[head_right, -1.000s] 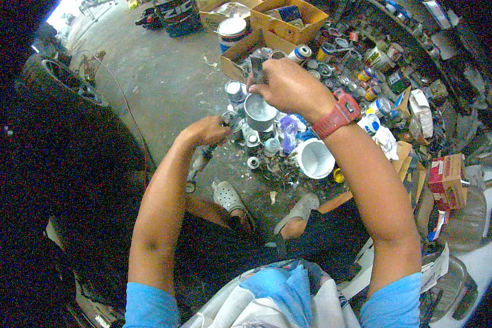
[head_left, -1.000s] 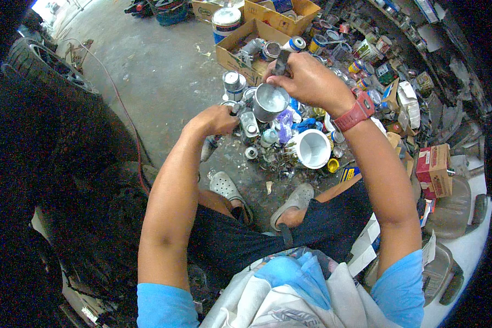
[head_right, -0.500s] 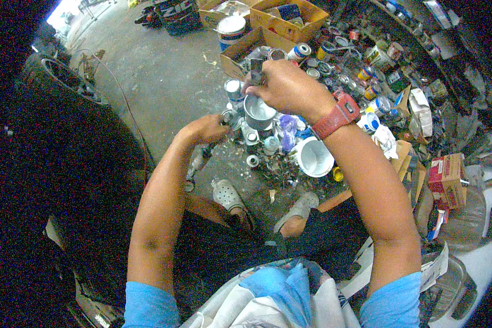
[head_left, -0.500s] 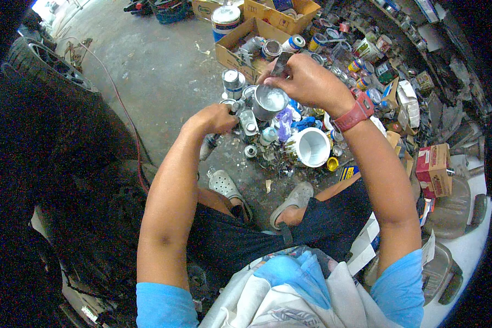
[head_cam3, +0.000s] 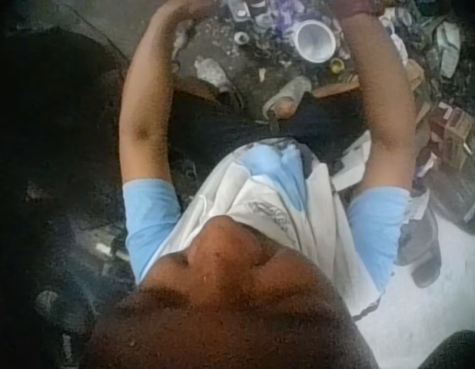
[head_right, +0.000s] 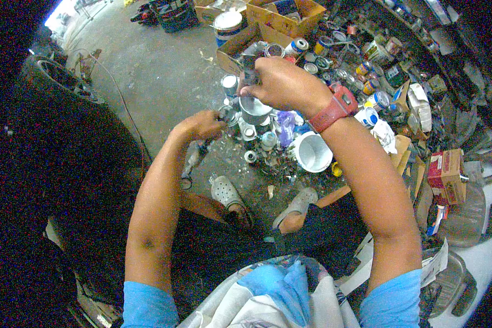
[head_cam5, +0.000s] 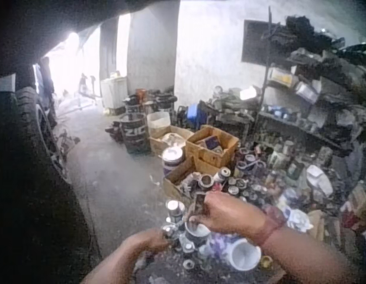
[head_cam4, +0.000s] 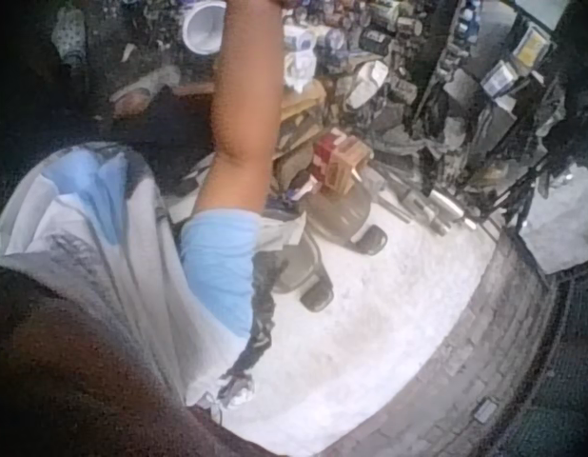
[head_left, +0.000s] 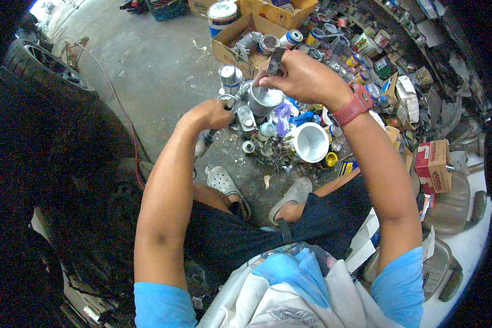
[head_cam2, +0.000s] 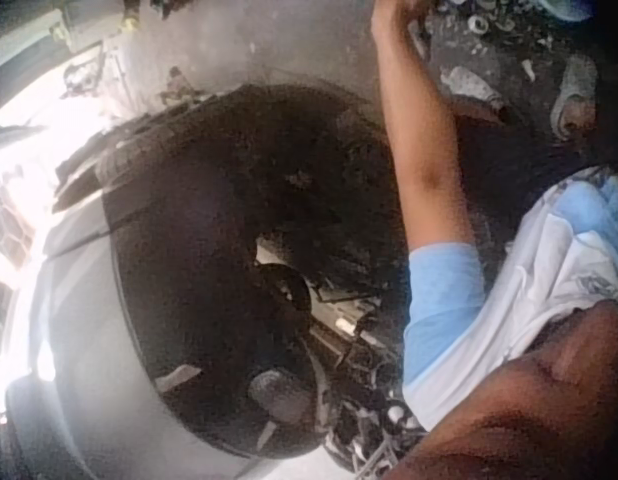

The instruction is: The person sits on the floor and pours paint from a can into a spray gun cup, then stirs the mixture with a stick. They attach the cup to the spray gun and walk toward a white car bumper to begin spraying.

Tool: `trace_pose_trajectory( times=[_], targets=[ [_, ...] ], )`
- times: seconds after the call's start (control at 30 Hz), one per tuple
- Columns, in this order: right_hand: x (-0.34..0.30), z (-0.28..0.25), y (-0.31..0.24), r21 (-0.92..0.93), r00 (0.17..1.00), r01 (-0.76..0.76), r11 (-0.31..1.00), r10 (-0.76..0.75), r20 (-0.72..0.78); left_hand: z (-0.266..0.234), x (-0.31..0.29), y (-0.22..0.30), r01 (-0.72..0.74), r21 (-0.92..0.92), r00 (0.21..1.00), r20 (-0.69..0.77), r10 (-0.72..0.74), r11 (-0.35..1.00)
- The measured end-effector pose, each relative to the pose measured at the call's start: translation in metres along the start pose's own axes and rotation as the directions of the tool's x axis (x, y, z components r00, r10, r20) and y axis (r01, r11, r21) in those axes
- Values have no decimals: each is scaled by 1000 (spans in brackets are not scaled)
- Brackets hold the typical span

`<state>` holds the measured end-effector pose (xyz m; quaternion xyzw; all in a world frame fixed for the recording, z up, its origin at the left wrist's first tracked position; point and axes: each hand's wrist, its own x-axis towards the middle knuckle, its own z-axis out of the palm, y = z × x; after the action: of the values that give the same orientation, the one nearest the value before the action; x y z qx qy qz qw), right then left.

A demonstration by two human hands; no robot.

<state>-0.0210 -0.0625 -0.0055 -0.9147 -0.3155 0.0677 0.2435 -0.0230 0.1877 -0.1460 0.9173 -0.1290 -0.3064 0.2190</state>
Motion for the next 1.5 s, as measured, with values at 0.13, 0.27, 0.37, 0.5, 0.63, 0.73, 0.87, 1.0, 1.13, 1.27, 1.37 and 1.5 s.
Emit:
trace_pose_trajectory(
  times=[0.13, 0.27, 0.37, 0.5, 0.63, 0.73, 0.87, 1.0, 1.13, 1.27, 1.37, 1.5],
  targets=[
    [-4, -9, 6, -79, 989, -40, 996, 28, -147, -1, 3, -4, -16, -22, 1000, 22, 17, 1000],
    [-16, -8, 6, -116, 953, -54, 992, 17, -302, 0, 7, -11, -50, -29, 999, -13, 50, 998],
    [-33, 9, -4, -86, 920, -151, 985, 109, -376, 2, 10, -15, -62, -76, 997, -48, 59, 995],
    [-39, 23, -17, 32, 903, -76, 997, 83, -421, 5, 13, -16, -49, -86, 999, 4, 49, 995],
    [-44, 16, -24, 76, 927, -173, 982, 189, -325, 5, 14, -15, -44, -2, 999, -2, 44, 999],
    [-35, 11, -21, 2, 937, -138, 990, 131, -324, 5, 15, -15, -58, 16, 998, -13, 59, 998],
    [-29, 5, -13, -74, 954, -222, 972, 201, -222, 6, 17, -14, -16, -4, 1000, 16, 16, 1000],
    [-24, 5, -5, -209, 952, -137, 968, 70, -299, 8, 16, -13, 1, 23, 1000, 7, -2, 1000],
    [-12, 9, 3, 177, 993, -38, 983, 57, -106, 6, 10, -10, -25, -24, 1000, -11, 24, 999],
    [-7, 6, 5, -101, 986, -56, 993, 39, -161, 1, 3, -6, -51, -48, 999, -1, 51, 998],
    [-6, 5, 2, -15, 992, -11, 1000, 9, -127, 0, 1, -5, -45, -73, 999, 2, 46, 996],
    [-1, 5, 2, -20, 993, -32, 999, 29, -119, 1, 3, -6, -64, -25, 998, -23, 64, 998]
  ],
)
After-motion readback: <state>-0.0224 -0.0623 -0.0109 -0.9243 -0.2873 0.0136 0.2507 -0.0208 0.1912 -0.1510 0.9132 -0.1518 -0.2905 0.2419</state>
